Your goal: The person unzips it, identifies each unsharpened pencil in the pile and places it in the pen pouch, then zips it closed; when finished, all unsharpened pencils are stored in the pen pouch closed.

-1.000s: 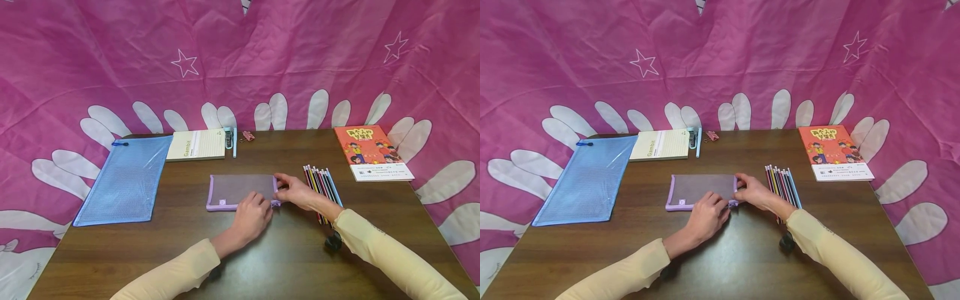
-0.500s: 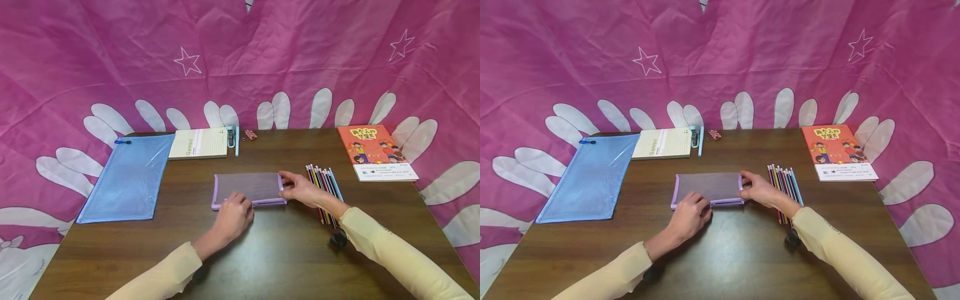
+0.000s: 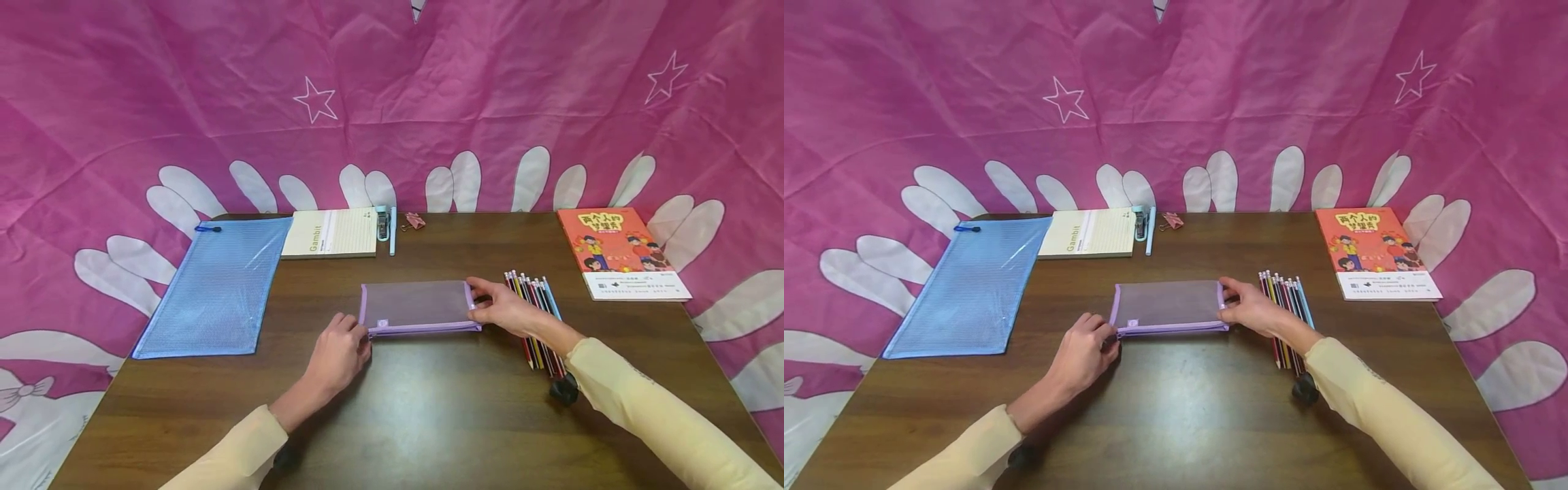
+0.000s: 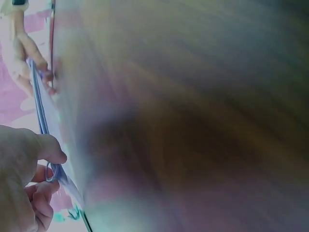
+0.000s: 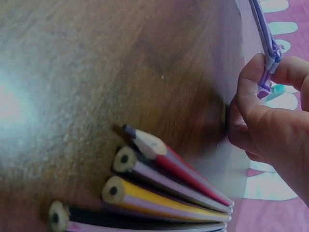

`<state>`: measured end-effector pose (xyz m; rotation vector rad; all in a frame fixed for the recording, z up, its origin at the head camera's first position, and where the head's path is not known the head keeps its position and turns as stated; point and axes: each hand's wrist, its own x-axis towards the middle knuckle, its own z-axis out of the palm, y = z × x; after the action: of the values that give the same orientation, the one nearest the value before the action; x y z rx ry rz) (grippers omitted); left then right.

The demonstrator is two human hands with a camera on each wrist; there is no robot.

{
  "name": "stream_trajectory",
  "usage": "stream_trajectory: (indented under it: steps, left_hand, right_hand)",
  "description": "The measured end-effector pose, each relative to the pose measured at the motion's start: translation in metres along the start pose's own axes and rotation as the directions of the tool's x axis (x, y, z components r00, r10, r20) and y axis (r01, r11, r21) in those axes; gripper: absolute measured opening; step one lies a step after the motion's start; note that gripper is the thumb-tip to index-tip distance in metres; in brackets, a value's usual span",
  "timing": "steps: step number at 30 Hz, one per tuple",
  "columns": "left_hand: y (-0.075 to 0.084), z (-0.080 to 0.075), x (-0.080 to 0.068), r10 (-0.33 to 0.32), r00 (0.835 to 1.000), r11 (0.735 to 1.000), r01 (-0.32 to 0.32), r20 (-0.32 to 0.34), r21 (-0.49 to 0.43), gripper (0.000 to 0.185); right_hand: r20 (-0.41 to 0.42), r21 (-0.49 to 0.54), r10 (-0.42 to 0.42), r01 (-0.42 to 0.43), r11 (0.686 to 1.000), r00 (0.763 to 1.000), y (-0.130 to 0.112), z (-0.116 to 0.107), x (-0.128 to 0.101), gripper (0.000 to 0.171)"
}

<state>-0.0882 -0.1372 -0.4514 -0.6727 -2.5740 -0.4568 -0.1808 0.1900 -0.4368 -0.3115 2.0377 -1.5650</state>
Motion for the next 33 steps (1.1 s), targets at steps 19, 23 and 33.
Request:
stream_trajectory:
  steps: [19,23,33]
  left_hand:
    - [-0.020,-0.016,-0.018,-0.082,0.993,0.996,0.078,0.079,0.048,0.012]
    - [-0.018,-0.016,-0.019,-0.099,0.985,0.994,0.091,0.141,0.062,0.016]
    - [-0.010,-0.013,-0.012,-0.065,0.974,0.998,0.064,0.217,0.011,0.041]
  right_hand:
    - [0.027,-0.090,-0.014,0.016,0.996,1.000,-0.003,0.001,0.003,0.081]
    - [0.023,-0.133,-0.022,0.025,0.991,0.999,-0.004,0.000,0.004,0.080]
    - [0.024,-0.294,-0.064,0.068,0.953,0.998,-0.007,-0.004,0.007,0.079]
